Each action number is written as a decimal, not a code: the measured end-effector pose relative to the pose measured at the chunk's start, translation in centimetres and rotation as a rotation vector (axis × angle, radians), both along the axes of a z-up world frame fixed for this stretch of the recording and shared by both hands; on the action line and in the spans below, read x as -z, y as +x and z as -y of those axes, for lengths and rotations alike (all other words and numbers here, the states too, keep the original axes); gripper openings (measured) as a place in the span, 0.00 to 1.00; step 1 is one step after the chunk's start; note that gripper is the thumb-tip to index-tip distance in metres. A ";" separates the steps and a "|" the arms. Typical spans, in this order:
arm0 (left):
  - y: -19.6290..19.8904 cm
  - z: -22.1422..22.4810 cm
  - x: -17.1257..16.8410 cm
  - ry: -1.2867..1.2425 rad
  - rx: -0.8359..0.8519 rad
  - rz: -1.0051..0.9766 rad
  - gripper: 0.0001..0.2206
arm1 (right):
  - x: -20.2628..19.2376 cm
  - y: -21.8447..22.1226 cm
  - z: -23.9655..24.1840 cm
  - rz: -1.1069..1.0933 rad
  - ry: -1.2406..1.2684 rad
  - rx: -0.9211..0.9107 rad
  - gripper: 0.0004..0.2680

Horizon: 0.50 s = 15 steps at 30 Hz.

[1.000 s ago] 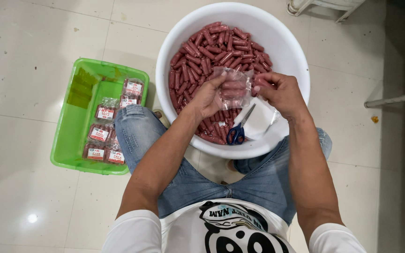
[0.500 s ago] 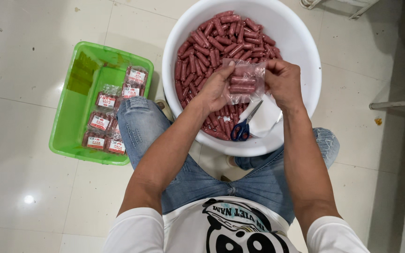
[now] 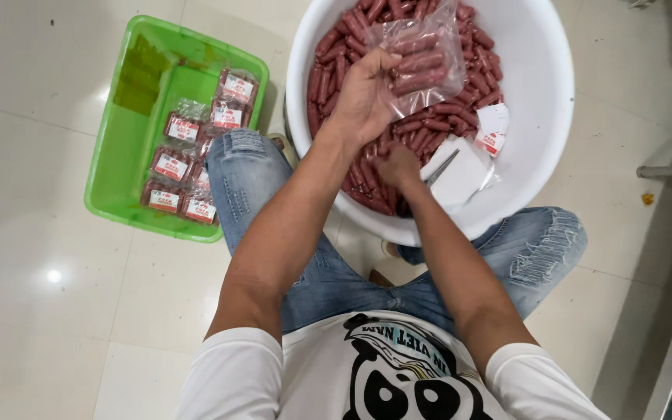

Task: The person fills small plastic bags with sausages from a large container and applies a red and white label to each bag.

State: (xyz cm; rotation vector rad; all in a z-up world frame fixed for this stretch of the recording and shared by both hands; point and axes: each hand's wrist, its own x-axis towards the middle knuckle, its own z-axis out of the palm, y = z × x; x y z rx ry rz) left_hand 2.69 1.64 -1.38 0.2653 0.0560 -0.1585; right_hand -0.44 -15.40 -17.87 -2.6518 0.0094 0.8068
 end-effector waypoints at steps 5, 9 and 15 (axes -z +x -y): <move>0.0 -0.8 0.8 0.030 -0.010 -0.061 0.12 | -2.1 -4.0 -3.4 -0.089 0.025 -0.189 0.12; 0.0 -0.5 0.2 0.013 0.013 -0.131 0.10 | -1.5 -3.7 -2.8 0.042 0.310 0.011 0.08; 0.1 0.3 0.3 0.119 0.020 -0.127 0.13 | -0.2 -4.9 -5.0 0.105 0.399 -0.078 0.11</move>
